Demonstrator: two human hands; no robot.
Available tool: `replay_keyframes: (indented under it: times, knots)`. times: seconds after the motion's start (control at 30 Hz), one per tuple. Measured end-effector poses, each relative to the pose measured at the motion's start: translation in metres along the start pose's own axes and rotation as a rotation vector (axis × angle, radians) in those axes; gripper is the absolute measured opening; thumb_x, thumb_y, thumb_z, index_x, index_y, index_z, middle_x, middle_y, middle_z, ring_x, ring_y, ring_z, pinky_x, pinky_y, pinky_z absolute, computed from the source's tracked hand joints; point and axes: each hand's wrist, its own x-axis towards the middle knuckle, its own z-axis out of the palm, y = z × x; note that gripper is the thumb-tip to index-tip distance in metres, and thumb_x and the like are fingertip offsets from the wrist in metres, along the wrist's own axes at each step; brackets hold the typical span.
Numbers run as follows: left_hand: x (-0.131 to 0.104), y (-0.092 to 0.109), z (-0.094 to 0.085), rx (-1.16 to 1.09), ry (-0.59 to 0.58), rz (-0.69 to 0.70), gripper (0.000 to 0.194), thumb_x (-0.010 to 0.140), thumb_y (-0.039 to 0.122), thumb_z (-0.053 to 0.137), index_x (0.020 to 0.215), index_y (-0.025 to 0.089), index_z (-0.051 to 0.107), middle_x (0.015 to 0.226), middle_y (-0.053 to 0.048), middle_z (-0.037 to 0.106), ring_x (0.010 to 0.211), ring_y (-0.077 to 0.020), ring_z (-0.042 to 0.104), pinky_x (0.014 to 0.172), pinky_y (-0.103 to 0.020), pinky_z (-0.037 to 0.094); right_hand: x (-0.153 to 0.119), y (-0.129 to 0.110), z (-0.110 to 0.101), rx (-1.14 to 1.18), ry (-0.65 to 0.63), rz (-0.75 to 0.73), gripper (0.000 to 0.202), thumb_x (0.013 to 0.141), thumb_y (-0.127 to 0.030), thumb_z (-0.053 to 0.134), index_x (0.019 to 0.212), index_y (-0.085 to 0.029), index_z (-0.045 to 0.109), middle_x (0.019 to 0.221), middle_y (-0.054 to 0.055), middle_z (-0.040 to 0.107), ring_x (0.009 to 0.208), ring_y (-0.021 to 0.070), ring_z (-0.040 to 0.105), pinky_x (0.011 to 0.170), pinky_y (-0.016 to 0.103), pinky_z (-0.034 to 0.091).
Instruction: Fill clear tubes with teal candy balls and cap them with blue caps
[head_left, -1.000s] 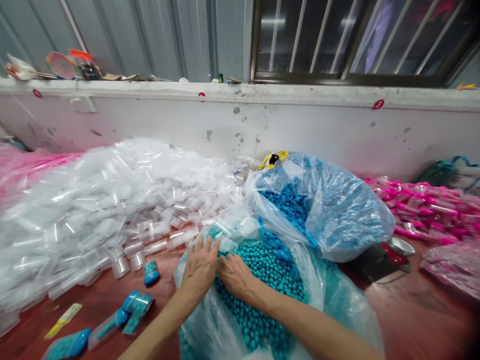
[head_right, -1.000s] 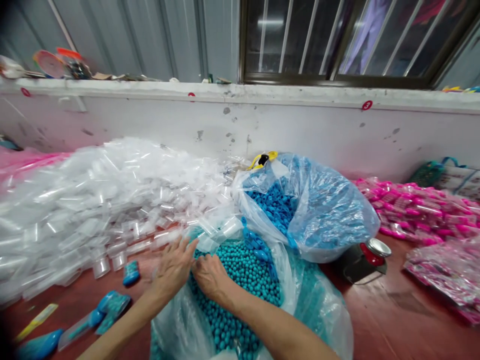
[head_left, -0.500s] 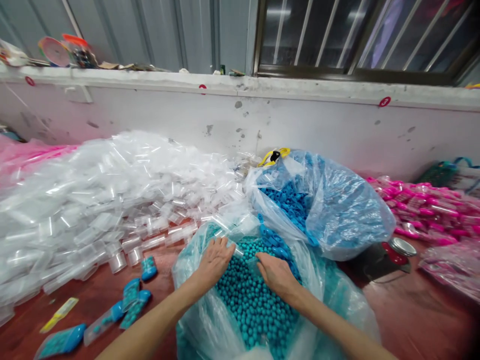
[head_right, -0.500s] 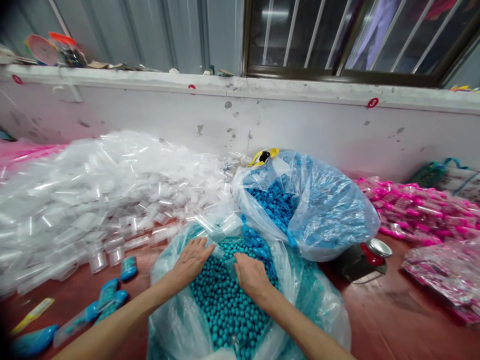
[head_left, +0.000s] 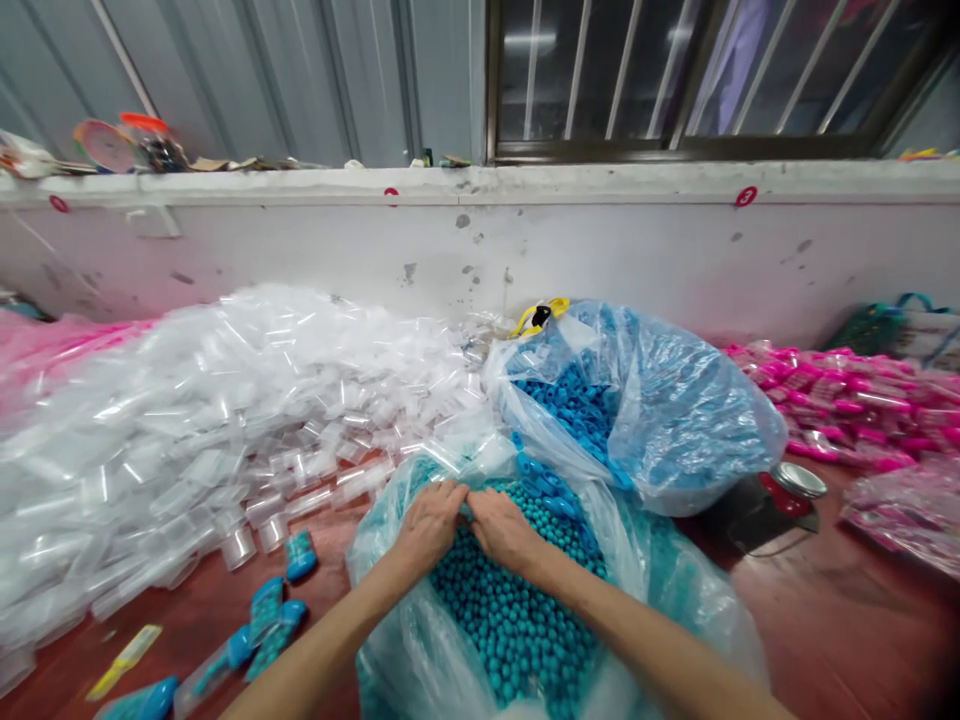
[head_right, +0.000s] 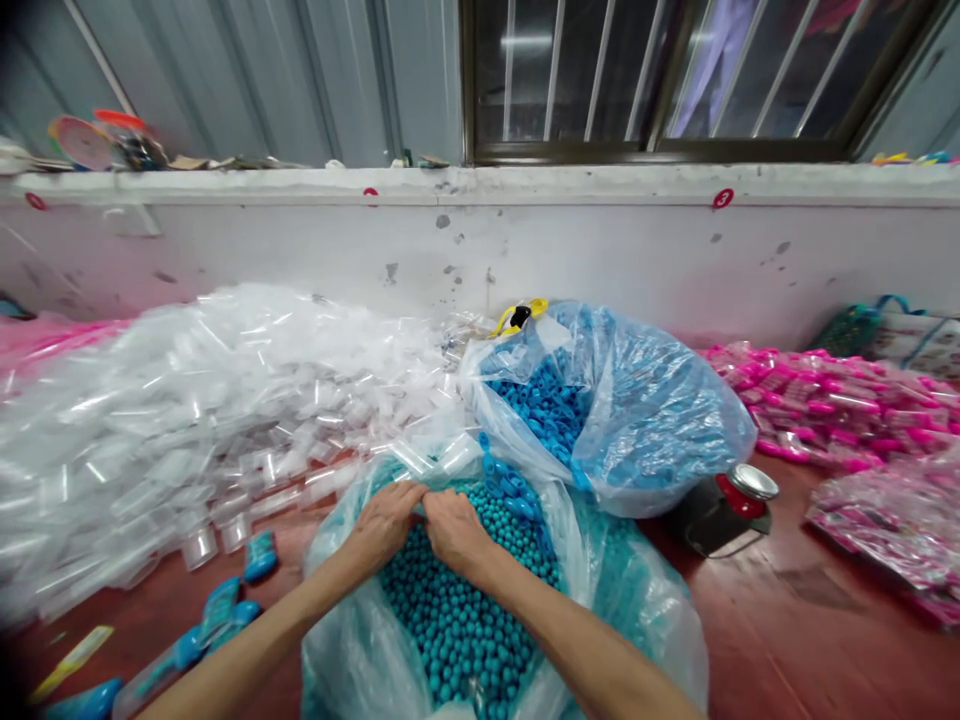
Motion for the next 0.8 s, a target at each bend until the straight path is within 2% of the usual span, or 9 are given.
replay_keyframes:
  times: [0.13,0.3,0.37,0.43,0.5,0.53,0.63,0.7,0.8]
  knots:
    - [-0.008,0.006,-0.001,-0.057,-0.13,0.109,0.019,0.081,0.017,0.037,0.089,0.02,0.054,0.084,-0.003,0.061,0.079,-0.0166,0.056,0.07,-0.026,0.041,-0.032,0.012,-0.018,0.081,-0.073,-0.096,0.013,0.081,-0.014,0.042,0.089,-0.017,0.052,0.085,0.002,0.06,0.081,0.0147,0.054,0.069,0.023,0.038]
    - [-0.019,-0.007,0.006,-0.009,-0.191,0.07,0.019,0.078,0.01,0.037,0.081,0.016,0.055,0.077,-0.007,0.061,0.074,-0.0202,0.058,0.07,-0.032,0.043,-0.07,0.026,-0.035,0.054,-0.083,0.043,0.013,0.081,-0.014,0.042,0.085,-0.016,0.054,0.081,0.005,0.058,0.077,0.0183,0.053,0.069,0.029,0.039]
    - [-0.018,-0.007,0.003,-0.008,-0.13,0.011,0.023,0.079,0.01,0.038,0.094,0.016,0.055,0.091,-0.01,0.061,0.087,-0.023,0.057,0.077,-0.036,0.042,-0.075,0.033,-0.041,0.174,0.004,0.124,0.012,0.082,-0.019,0.044,0.089,-0.016,0.054,0.086,0.006,0.056,0.083,0.0186,0.051,0.074,0.03,0.04]
    - [-0.014,0.004,-0.003,-0.064,0.013,-0.083,0.031,0.079,0.015,0.042,0.109,0.016,0.05,0.109,-0.013,0.055,0.102,-0.0252,0.051,0.087,-0.04,0.038,-0.074,0.036,-0.044,0.315,0.135,0.221,0.013,0.081,-0.023,0.046,0.089,-0.017,0.054,0.089,0.005,0.054,0.088,0.0185,0.05,0.079,0.031,0.039]
    - [-0.01,0.026,-0.009,-0.28,0.07,-0.144,0.038,0.079,0.025,0.046,0.116,0.017,0.046,0.11,-0.011,0.055,0.102,-0.0243,0.051,0.087,-0.039,0.039,-0.07,0.033,-0.041,0.511,0.213,0.302,0.015,0.08,-0.025,0.047,0.092,-0.018,0.054,0.087,0.003,0.053,0.084,0.0176,0.051,0.077,0.031,0.041]
    - [-0.009,0.039,-0.01,-0.458,0.016,-0.153,0.039,0.08,0.031,0.045,0.115,0.017,0.047,0.103,-0.01,0.058,0.093,-0.0225,0.055,0.081,-0.036,0.042,-0.069,0.028,-0.037,0.635,0.212,0.329,0.018,0.08,-0.026,0.047,0.095,-0.018,0.053,0.084,0.002,0.054,0.08,0.0166,0.052,0.072,0.03,0.043]
    - [-0.013,0.069,-0.003,-1.063,-0.294,-0.218,0.039,0.081,0.044,0.036,0.105,0.016,0.051,0.079,-0.003,0.06,0.063,-0.0148,0.057,0.053,-0.025,0.045,-0.075,0.008,-0.024,0.906,0.105,0.34,0.025,0.083,-0.024,0.039,0.105,-0.017,0.048,0.078,0.0,0.057,0.067,0.0139,0.055,0.061,0.026,0.045]
    - [-0.02,0.075,0.007,-1.251,-0.383,-0.339,0.039,0.08,0.046,0.034,0.093,0.015,0.051,0.074,-0.002,0.058,0.056,-0.0131,0.055,0.045,-0.021,0.04,-0.084,-0.002,-0.021,0.806,0.034,0.292,0.031,0.083,-0.02,0.04,0.113,-0.016,0.045,0.085,0.003,0.06,0.075,0.0151,0.057,0.068,0.027,0.045]
    - [-0.031,0.065,0.017,-1.074,-0.3,-0.419,0.03,0.079,0.042,0.035,0.082,0.015,0.049,0.068,-0.001,0.055,0.054,-0.0126,0.053,0.045,-0.021,0.038,-0.093,-0.002,-0.032,0.388,-0.06,0.255,0.029,0.083,-0.018,0.043,0.111,-0.018,0.049,0.091,0.005,0.06,0.086,0.0181,0.055,0.074,0.028,0.042]
